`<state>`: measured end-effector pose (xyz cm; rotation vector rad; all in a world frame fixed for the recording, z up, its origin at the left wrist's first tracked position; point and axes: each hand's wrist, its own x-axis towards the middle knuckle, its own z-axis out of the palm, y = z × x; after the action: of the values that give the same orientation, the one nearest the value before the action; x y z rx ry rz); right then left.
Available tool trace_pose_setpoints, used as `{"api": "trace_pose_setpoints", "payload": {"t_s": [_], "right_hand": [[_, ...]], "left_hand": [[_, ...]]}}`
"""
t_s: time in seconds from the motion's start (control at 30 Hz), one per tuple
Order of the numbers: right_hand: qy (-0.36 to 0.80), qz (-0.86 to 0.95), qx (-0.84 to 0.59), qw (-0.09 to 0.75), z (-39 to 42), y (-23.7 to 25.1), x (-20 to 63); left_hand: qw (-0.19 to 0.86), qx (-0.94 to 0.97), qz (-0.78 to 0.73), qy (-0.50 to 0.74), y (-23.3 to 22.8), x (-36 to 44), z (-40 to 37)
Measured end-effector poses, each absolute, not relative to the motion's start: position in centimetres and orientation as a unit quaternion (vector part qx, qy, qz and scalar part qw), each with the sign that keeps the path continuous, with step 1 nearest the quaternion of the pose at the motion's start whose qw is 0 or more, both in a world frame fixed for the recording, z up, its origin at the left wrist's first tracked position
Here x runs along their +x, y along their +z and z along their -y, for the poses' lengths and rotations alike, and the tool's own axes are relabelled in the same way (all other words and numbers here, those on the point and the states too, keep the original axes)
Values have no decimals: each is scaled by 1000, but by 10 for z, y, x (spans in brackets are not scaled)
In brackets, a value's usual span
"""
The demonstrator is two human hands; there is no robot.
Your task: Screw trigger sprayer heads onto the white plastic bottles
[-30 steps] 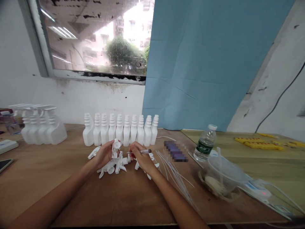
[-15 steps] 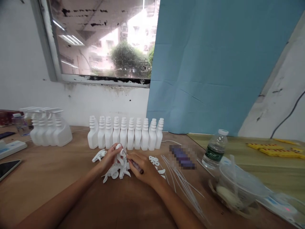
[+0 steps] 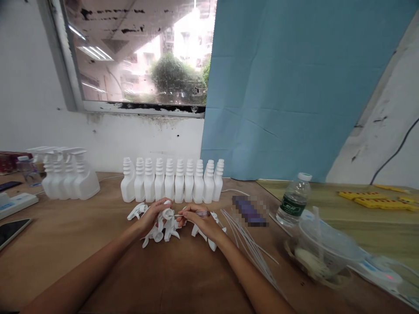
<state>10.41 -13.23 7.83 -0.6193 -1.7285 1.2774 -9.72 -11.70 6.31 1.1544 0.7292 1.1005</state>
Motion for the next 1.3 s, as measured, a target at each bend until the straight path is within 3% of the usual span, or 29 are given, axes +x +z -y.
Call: {"api": "trace_pose_setpoints", "payload": {"t_s": [0.1,0.27,0.37,0.57,0.77,1.07,1.3], "right_hand": [[493,709,-230,448,133,74,100],[174,871,-198,414,140,76,93],[93,906,-161,381,141,76,93],[272,794,-303,451,131,90,120],[436,666,-456,398,82,73,168],[416,633,-513,404,69,68,192],[399,636,-572,330,69,63,201]], "left_hand": [[655,495,-306,483,66,-96,118],[649,485,-318,492,66,-93,120],[615,501,-334,510,63,-92,118],[462,582,-394,542,64,-109,108],[304,685,-439,496,70,-127,106],[210,735,-445,466,54,-126,97],[112,683,-498,523,51,-158,70]]}}
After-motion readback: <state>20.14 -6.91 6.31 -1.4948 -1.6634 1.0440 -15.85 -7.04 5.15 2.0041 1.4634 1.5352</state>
